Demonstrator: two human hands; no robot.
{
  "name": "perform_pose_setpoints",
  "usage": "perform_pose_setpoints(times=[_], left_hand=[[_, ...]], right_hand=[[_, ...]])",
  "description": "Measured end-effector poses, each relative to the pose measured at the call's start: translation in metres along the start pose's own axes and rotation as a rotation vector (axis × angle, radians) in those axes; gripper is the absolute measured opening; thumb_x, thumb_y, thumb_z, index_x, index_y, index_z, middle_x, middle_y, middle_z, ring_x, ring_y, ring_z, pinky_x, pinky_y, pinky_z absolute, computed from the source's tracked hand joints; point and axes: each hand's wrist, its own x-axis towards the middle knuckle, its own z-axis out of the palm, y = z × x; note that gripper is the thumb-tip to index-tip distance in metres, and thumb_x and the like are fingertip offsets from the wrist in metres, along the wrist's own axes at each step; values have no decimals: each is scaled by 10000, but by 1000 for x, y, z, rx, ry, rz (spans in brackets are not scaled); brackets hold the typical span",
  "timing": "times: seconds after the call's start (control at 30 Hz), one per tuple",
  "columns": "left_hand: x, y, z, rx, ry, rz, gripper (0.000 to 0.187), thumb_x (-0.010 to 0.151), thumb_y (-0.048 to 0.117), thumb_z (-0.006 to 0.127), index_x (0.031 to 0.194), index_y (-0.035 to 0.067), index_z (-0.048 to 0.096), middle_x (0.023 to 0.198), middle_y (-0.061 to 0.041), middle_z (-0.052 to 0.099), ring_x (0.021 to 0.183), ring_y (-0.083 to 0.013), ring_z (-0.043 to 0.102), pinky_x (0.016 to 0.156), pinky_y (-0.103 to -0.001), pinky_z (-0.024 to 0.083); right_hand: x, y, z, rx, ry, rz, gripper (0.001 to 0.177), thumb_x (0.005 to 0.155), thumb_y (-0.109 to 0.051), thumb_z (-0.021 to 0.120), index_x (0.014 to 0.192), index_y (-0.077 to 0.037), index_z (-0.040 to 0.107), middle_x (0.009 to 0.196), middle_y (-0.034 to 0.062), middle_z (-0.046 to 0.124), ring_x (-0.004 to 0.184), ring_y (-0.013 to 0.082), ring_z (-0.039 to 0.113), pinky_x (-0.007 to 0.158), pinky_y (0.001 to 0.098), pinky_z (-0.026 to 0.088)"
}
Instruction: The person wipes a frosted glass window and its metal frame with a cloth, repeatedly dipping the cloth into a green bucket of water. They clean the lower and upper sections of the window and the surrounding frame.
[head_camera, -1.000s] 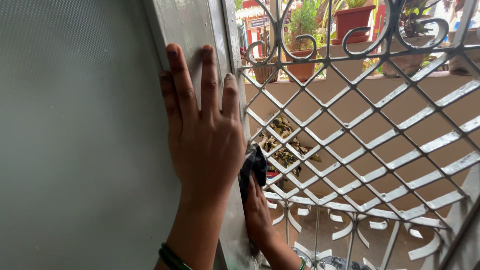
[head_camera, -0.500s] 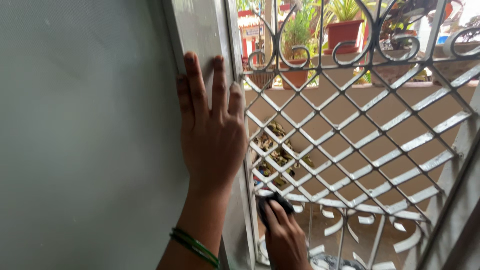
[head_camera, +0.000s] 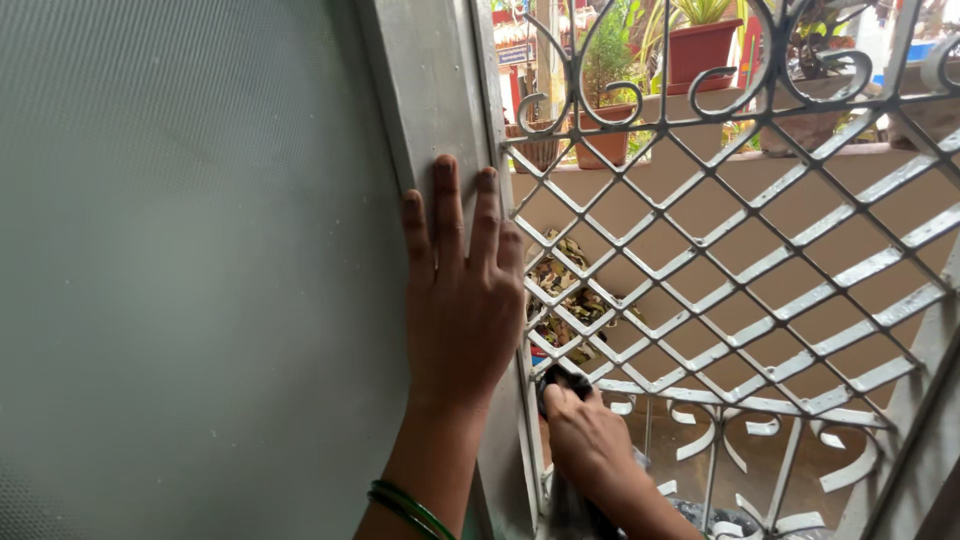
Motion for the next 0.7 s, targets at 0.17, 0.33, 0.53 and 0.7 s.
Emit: perform_pose_setpoints(times=[0.17,0.33,0.53,0.7], left_hand=[[-6,2,6,62,4,-3,234,1064,179,584,1172,58,753,1569,-115,560,1548,-387,314,1291,-573,187],[-3,0,6,79,19,1,206,1081,202,599,1120,84,763,1562,-100,581,1552,-378,322,1291,-562,179],[-8,0,7,63,29,1,213,1085,203,605,1141,77,768,1543,-105,590,1554,-372,323,1307,-558,173],[-30,6,29,103,13,21,242,1091,196,599,1165,34,764,1563,-125,565,1539,-374,367,1298,-514,190]], right_hand=[[4,6,-1,-41,-37,-81,120,912,-90,507,1021,-67,550,953,148,703,879,376,695,729,478,580],[-31,33,-2,-79,-72,22,244,890,-28,495,1120,-93,543,1051,144,733,873,382,684,680,480,595],[-15,21,31,-60,104,-14,252,865,-30,500,1115,-20,529,1038,222,699,894,429,674,673,503,596],[7,-1,30,-59,-9,97,203,904,-75,489,1097,-32,535,1096,169,686,972,455,654,722,509,597]])
